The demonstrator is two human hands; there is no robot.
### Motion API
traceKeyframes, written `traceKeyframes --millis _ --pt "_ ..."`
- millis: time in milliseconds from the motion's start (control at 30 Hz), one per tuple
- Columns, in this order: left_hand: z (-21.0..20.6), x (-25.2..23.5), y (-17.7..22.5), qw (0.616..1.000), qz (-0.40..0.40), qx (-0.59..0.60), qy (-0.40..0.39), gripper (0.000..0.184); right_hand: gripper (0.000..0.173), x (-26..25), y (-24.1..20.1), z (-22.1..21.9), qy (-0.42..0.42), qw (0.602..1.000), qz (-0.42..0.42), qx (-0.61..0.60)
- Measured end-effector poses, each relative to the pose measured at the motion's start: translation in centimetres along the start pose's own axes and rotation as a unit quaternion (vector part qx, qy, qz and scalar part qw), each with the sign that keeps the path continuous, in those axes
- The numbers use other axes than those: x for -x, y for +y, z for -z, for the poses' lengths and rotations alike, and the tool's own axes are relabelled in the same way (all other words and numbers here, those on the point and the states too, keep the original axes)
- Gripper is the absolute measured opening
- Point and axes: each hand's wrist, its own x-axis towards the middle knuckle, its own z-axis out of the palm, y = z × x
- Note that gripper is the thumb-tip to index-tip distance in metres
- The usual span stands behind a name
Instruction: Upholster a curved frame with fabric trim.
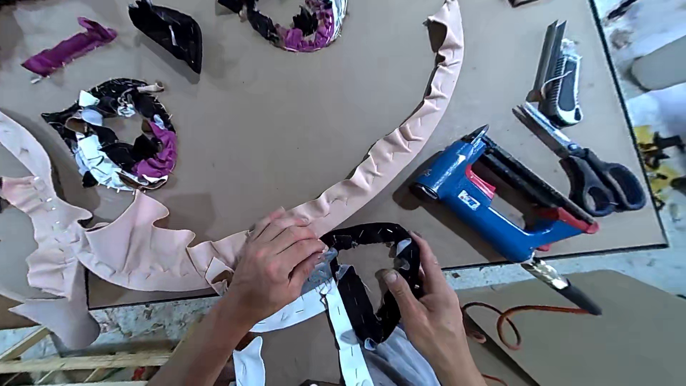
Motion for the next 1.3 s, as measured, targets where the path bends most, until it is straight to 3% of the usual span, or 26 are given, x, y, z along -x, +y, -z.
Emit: traceKeyframes --millis 200,433,600,800,1067,1167,1300 --pt "0.3 -0.8 -0.4 0.996 0.048 0.07 -0.002 0.019 0.056 -0.6 0.3 -1.4 0.101 0.983 0.046 0.143" --pt "0.4 -0.6 -0.4 0.993 0.067 0.096 0.007 0.018 0.05 -0.1 0.0 -2.8 0.152 0.978 0.052 0.131" --pt "0.4 -0.9 -0.4 0.995 0.048 0.092 -0.01 0.018 0.058 -0.6 -0.1 -1.2 0.129 0.957 0.068 0.251" --pt "2.1 -0.8 -1.6 0.993 -0.013 0.062 -0.096 0.024 0.062 -2.0 -1.2 -0.5 0.094 0.926 0.089 0.356" --pt "2.0 -0.8 -2.1 0.991 -0.033 0.079 -0.103 0.026 0.051 -3.8 -0.8 0.5 0.056 0.944 0.136 0.296" --pt "1.9 -0.7 -2.2 0.991 -0.039 0.075 -0.1 0.034 0.048 -3.9 -0.7 -0.6 0.08 0.947 0.135 0.281" --pt "1.8 -0.6 -2.3 0.99 -0.046 0.096 -0.087 0.024 0.045 -3.0 -0.1 -1.8 0.123 0.948 0.132 0.263"
